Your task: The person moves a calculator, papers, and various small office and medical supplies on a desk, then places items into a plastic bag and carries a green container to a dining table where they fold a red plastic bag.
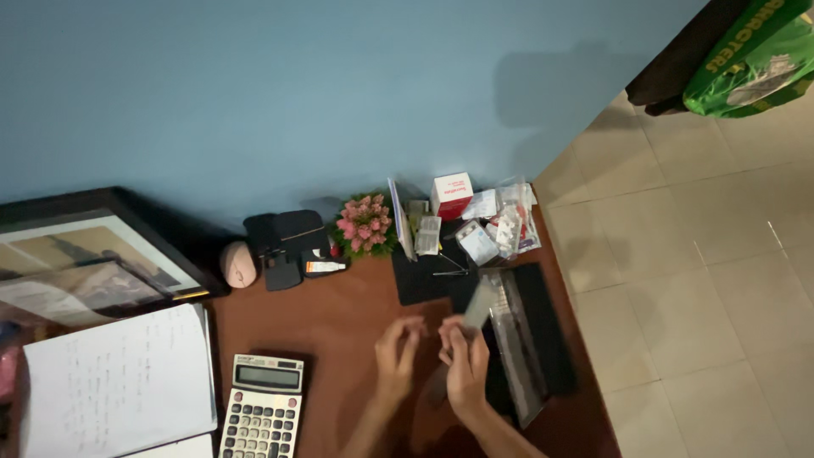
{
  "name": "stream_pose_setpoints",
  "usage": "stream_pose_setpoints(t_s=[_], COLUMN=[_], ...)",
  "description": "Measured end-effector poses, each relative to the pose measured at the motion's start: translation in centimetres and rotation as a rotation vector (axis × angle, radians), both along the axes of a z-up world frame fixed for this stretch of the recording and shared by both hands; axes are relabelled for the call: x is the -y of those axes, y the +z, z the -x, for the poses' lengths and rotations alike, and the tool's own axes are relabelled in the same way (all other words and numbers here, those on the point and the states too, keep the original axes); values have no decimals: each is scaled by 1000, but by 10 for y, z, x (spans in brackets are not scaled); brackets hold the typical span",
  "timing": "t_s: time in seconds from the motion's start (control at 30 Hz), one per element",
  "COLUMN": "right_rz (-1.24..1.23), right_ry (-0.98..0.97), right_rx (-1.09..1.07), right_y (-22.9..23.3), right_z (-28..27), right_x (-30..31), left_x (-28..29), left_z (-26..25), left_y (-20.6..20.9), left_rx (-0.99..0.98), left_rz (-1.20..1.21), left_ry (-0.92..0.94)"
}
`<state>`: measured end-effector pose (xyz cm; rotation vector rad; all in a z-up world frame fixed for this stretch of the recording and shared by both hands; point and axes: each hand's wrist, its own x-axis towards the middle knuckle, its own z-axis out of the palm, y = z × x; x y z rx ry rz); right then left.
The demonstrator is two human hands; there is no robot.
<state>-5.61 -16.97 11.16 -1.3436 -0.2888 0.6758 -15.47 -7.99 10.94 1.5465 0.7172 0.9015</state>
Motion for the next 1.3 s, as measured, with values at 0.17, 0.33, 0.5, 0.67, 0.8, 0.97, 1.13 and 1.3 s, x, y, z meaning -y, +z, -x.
stream_pose_setpoints(t_s=[0.17,0.33,0.5,0.67,0.8,0.97,1.13,1.3], right_rz=[-65,226,369,428,401,348,239,522], right_ry=[194,327,293,148,46,58,225,412], right_rx=[-103,111,504,439,413,468,452,756], right_y=[6,13,37,53,49,20,-36,-69], right_z=[10,31,52,35,4,-96,-229,-269], right_x=[-23,-14,44,107,140,146,59,-46], left_x=[43,59,54,56,73,79,60,14], left_z=[37,51,64,67,64,18,-49,-106], left_y=[22,-29,-95,-116,-66,0,33,24], left_rx=[101,-241,-504,-570,-744,-770,-336,-203], left_rz=[83,195,112,-108,-170,-445,-317,-214], left_ry=[-229,36,196,257,264,464,357,233])
